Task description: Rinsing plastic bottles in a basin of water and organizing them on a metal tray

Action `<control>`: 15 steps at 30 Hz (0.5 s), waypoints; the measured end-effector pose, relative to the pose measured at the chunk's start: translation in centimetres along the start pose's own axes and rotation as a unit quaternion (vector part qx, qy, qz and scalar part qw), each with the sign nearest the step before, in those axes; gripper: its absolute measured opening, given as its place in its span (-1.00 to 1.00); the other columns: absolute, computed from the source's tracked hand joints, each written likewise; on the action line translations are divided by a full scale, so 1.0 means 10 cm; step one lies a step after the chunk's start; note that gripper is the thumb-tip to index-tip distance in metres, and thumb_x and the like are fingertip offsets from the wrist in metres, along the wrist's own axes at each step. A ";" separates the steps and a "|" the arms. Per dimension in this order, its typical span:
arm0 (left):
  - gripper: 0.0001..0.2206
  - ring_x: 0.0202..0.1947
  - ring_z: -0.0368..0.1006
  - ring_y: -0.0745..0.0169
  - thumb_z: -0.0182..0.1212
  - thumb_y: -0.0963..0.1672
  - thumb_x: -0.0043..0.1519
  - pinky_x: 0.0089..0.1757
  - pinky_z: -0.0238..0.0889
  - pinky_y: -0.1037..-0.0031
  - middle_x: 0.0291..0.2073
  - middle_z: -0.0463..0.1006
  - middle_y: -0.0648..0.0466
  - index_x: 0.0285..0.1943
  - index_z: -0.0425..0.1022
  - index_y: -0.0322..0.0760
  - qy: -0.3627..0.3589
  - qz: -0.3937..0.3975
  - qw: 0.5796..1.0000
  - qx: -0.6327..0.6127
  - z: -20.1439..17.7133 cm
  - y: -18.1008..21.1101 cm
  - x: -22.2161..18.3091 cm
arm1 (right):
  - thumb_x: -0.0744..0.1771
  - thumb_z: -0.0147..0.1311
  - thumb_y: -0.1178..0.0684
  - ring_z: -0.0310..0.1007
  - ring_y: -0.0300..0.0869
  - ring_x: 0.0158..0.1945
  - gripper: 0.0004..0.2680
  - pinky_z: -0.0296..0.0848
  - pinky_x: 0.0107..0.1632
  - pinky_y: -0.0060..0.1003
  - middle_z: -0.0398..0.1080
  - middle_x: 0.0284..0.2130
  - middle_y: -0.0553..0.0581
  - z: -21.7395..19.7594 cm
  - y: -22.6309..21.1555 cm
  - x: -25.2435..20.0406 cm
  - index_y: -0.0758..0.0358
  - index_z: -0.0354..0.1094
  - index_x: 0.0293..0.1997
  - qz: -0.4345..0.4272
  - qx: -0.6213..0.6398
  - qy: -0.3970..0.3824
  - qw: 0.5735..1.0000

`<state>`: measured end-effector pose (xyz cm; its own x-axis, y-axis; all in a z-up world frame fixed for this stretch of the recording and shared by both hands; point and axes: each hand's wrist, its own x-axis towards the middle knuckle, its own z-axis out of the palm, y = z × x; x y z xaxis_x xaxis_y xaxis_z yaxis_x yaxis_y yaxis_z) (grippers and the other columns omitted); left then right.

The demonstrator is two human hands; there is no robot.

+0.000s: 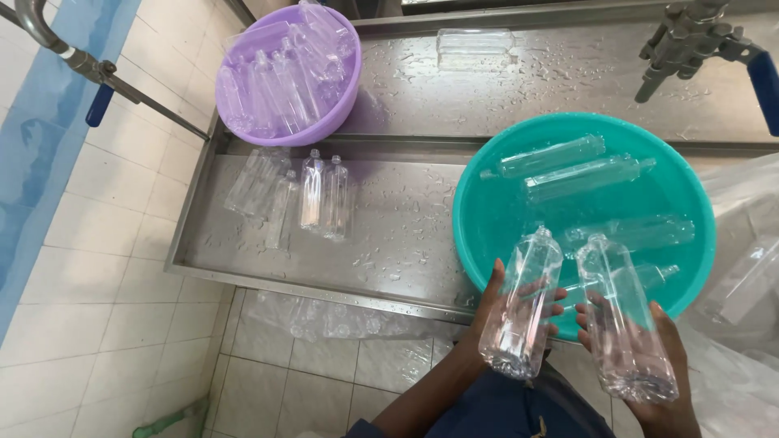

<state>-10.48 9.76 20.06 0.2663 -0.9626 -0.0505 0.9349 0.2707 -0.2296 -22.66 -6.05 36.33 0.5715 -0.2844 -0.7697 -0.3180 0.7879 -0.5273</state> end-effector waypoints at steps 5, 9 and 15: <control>-0.17 0.05 0.66 -0.16 0.21 0.27 0.44 0.06 0.55 0.10 0.09 0.66 -0.30 0.47 0.43 -0.60 0.093 0.033 0.993 0.059 0.26 -0.03 -0.08 | 0.42 -0.12 -0.55 0.35 0.00 0.34 -0.31 0.30 0.45 -0.12 0.34 0.32 0.25 -0.27 0.23 0.41 0.26 0.13 0.59 -0.022 0.086 -0.093 0.992; -0.12 0.12 0.52 -0.39 0.15 0.28 0.49 0.09 0.42 -0.10 0.21 0.50 -0.43 0.60 0.28 -0.60 0.042 0.034 0.998 -0.023 0.55 -0.12 -0.19 | 0.46 -0.18 -0.50 0.33 0.09 0.37 -0.40 0.29 0.42 -0.02 0.30 0.37 0.44 -0.27 0.30 0.57 0.25 0.13 0.49 -0.023 0.088 -0.086 0.992; -0.03 0.25 0.51 -0.38 0.12 0.30 0.47 0.27 0.42 0.05 0.31 0.46 -0.54 0.64 0.19 -0.70 -0.020 0.013 0.997 -0.075 0.44 -0.10 -0.24 | 0.51 0.05 -0.45 0.61 0.15 0.12 -0.52 0.57 0.15 0.11 0.54 0.13 0.45 -0.59 0.38 0.79 0.18 0.38 0.37 -0.033 0.148 -0.183 0.971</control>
<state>-10.99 11.87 24.67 0.3021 -0.9530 -0.0212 0.8825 0.2880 -0.3718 -23.75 -8.55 26.15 0.8312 -0.1699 -0.5294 -0.0701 0.9126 -0.4028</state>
